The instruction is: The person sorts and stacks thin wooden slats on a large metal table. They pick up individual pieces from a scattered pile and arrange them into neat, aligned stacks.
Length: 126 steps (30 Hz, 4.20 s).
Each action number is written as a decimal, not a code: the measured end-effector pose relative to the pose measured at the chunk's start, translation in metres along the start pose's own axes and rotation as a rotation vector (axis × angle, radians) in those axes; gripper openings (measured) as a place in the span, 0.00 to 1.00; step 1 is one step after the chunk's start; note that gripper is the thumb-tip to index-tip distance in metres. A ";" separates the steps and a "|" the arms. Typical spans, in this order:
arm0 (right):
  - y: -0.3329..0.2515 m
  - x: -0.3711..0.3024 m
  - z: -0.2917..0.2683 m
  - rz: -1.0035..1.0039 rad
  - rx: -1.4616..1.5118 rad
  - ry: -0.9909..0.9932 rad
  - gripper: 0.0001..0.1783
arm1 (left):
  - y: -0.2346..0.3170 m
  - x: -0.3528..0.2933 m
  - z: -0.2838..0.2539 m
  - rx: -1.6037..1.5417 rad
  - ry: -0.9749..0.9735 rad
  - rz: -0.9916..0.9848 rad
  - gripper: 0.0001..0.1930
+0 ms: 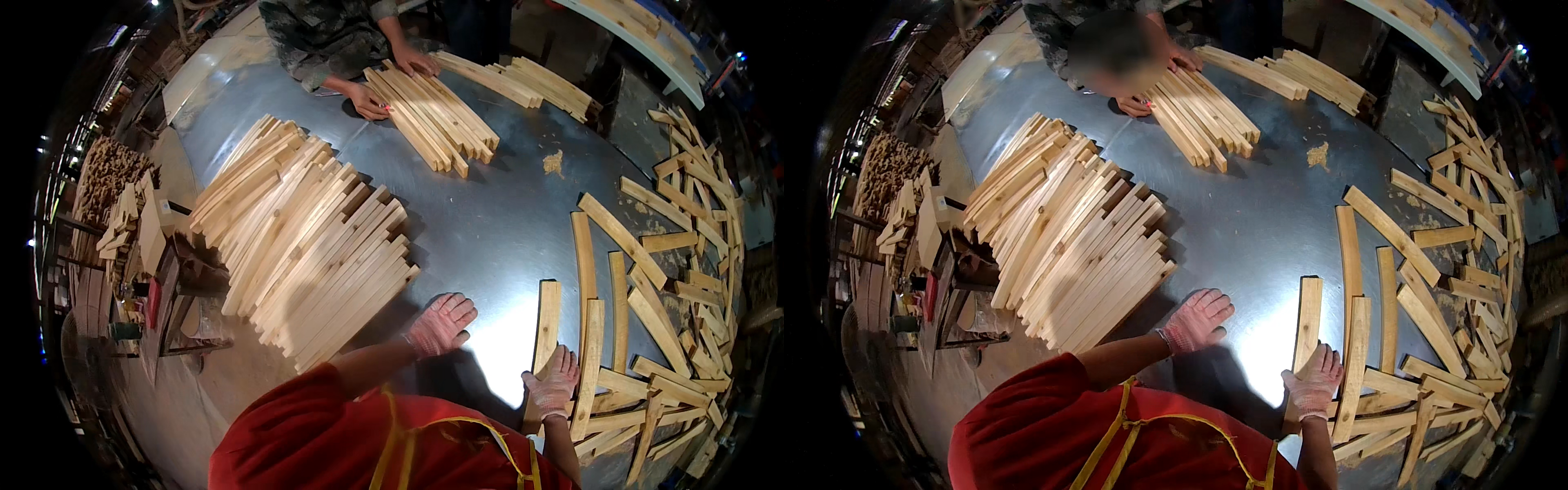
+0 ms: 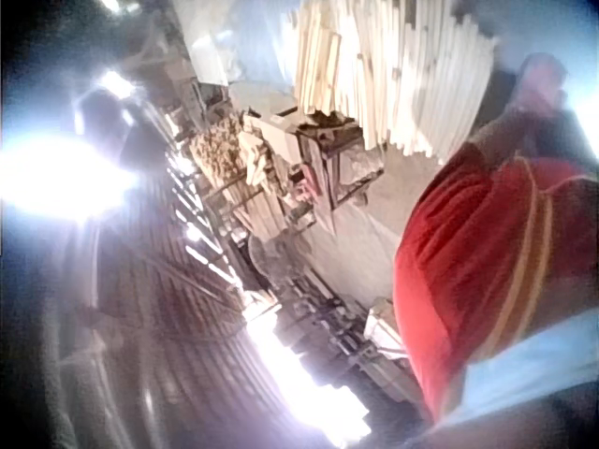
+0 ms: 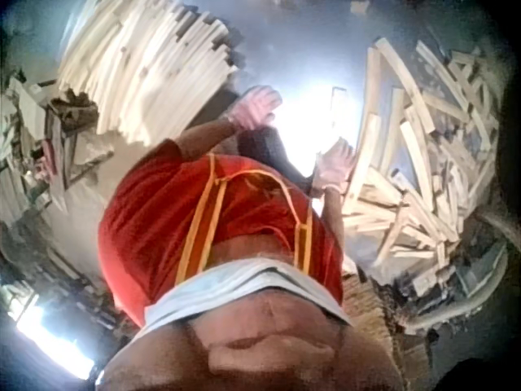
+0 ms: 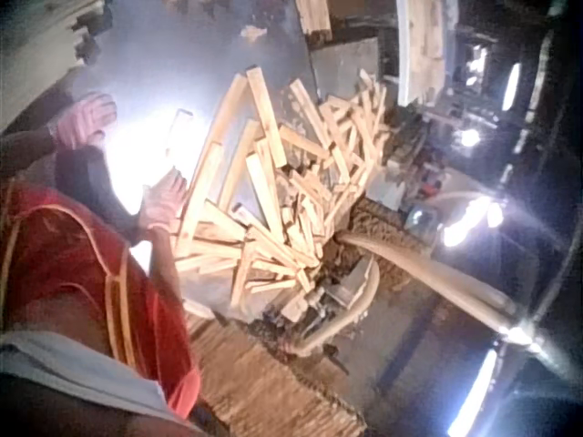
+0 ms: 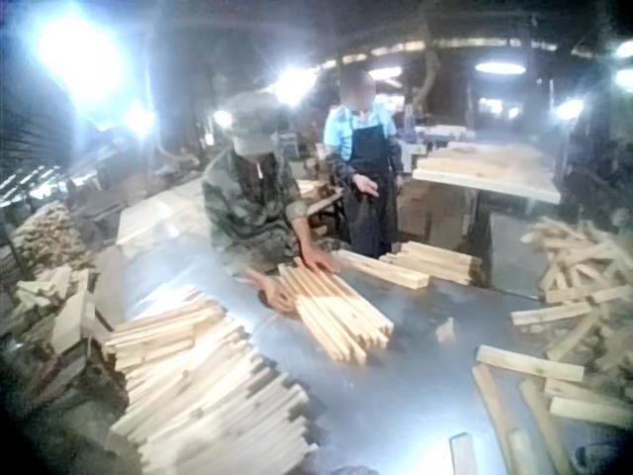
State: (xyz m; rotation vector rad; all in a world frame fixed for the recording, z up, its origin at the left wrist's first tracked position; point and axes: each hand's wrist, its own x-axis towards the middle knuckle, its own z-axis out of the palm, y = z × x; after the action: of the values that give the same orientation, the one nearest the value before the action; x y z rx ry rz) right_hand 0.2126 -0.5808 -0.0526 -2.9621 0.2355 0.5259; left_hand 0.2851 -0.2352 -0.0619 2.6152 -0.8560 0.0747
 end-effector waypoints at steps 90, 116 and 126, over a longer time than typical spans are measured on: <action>-0.123 -0.090 -0.018 0.089 0.398 0.017 0.26 | 0.037 -0.111 -0.014 -0.554 -0.058 -0.772 0.30; 0.089 0.111 -0.067 0.105 0.080 0.209 0.29 | 0.094 -0.079 0.029 0.057 -0.097 -0.537 0.43; 0.012 -0.025 -0.062 -0.229 1.942 -0.395 0.46 | 0.078 -0.024 0.022 -0.312 -0.118 -0.789 0.37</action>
State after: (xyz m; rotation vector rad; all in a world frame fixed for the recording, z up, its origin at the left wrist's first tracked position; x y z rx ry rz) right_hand 0.2076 -0.5985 0.0132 -0.9624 0.1674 0.3933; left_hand 0.2186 -0.2879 -0.0598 2.4750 0.1693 -0.3943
